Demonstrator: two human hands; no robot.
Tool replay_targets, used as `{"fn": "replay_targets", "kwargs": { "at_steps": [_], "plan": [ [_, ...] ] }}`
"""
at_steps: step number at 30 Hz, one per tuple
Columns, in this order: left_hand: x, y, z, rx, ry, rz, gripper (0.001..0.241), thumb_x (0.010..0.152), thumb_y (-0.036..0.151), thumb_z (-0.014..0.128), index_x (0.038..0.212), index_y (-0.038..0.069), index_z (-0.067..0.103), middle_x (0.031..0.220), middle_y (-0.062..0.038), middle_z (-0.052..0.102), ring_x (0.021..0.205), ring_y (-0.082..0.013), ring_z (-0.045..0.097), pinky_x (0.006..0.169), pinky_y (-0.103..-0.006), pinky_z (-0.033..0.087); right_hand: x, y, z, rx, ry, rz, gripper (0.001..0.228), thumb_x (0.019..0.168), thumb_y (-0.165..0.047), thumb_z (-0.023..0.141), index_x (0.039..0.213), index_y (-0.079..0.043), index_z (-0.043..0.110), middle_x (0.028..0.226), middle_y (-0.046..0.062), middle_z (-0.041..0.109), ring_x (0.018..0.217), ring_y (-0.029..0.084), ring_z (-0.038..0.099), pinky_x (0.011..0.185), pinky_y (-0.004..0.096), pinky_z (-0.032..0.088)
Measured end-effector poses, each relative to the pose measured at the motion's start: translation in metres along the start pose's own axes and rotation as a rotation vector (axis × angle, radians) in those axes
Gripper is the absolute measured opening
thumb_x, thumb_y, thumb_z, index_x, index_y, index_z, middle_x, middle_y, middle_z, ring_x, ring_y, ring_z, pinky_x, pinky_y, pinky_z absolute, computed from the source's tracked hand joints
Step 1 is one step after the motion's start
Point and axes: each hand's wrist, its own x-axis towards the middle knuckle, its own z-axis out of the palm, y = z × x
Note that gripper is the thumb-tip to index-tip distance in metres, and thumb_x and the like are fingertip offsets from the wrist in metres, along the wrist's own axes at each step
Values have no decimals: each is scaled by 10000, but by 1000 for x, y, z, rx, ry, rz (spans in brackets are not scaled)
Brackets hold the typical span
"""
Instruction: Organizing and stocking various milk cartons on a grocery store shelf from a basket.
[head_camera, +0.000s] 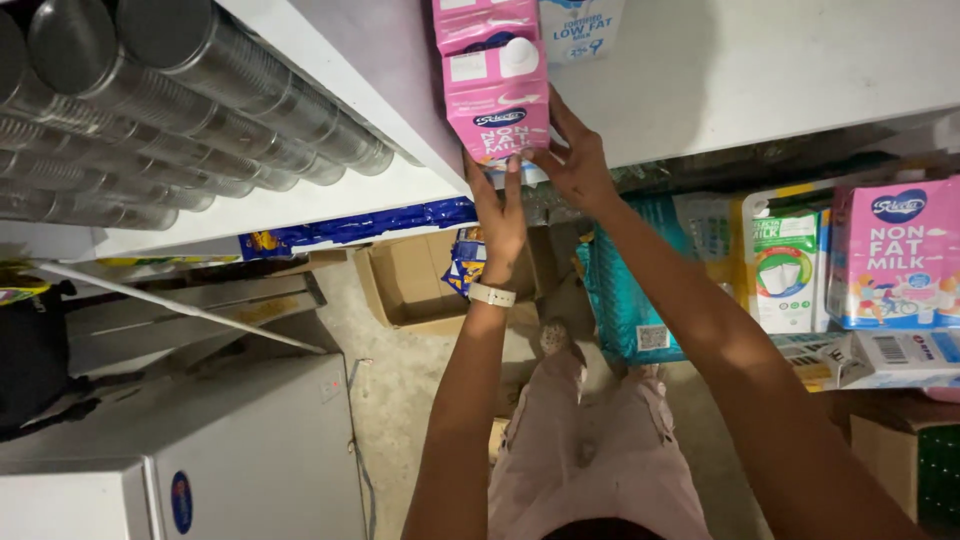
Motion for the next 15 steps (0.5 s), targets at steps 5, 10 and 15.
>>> {"fn": "replay_targets", "kwargs": {
  "at_steps": [5,10,15],
  "plan": [
    [-13,-22,-1,90,-24,24,735,1070,321,591,1592,-76,260,1612,-268,368,1521,-351,337,1287,-416,204,0,10,0,3,-3,-35,861,977,-66,764,1658,-153,244,1670,94,404,1500,251,453,1140,418,515],
    [-39,-59,1,194,-41,-6,791,1056,320,612,1607,-85,215,1683,-277,264,1585,-352,237,1303,-418,155,-10,56,-3,167,-2,-12,834,987,-61,777,1653,-137,282,1674,116,412,1503,269,451,1184,428,470],
    [-64,-55,18,209,-66,-46,768,1042,274,615,1607,-66,222,1693,-258,248,1592,-351,213,1293,-417,158,-42,50,-26,-100,46,-70,798,946,-82,746,1631,-103,337,1674,131,360,1499,280,404,1143,403,421]
  ]
}}
